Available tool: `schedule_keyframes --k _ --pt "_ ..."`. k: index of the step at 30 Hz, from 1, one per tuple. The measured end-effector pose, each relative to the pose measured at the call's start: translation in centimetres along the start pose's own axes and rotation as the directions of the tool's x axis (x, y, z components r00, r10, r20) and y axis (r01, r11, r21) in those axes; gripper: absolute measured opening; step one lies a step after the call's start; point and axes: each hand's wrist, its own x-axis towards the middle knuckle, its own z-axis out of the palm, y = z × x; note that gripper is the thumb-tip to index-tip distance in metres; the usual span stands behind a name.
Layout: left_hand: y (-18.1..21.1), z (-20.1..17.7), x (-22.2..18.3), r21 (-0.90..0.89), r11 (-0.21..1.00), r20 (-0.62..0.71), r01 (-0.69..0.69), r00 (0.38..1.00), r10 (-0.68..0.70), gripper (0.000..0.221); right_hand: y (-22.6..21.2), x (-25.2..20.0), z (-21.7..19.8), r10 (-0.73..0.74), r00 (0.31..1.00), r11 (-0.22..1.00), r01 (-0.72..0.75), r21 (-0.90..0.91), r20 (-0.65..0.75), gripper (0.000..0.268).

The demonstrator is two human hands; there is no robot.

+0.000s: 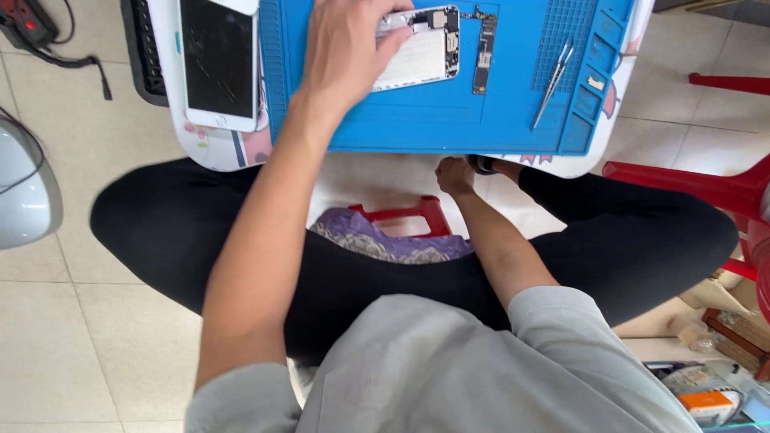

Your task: The person sits cross-legged on the floor and uses a screwdriver to remove screws from a disassembled smartphone placed on a blue work mat. They then use tweezers to carefully lift and remove small internal components from the device's motherboard.

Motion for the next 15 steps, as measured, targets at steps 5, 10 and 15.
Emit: schedule_keyframes --k 5,10,15 --pt "0.5 -0.4 -0.2 -0.014 1.0 -0.029 -0.005 1.0 0.005 0.023 -2.2 0.1 2.7 0.195 0.977 0.979 -0.2 0.043 0.087 0.049" --pt "0.5 0.2 -0.5 0.013 0.999 -0.009 0.036 0.999 -0.036 0.023 -2.7 0.4 4.0 0.245 0.97 0.968 -0.245 -0.052 -0.004 0.051" --pt "0.8 -0.1 -0.1 0.019 0.999 -0.003 0.043 0.999 -0.043 0.024 -3.6 1.6 1.4 0.455 0.884 0.855 -0.467 0.228 0.103 0.051"
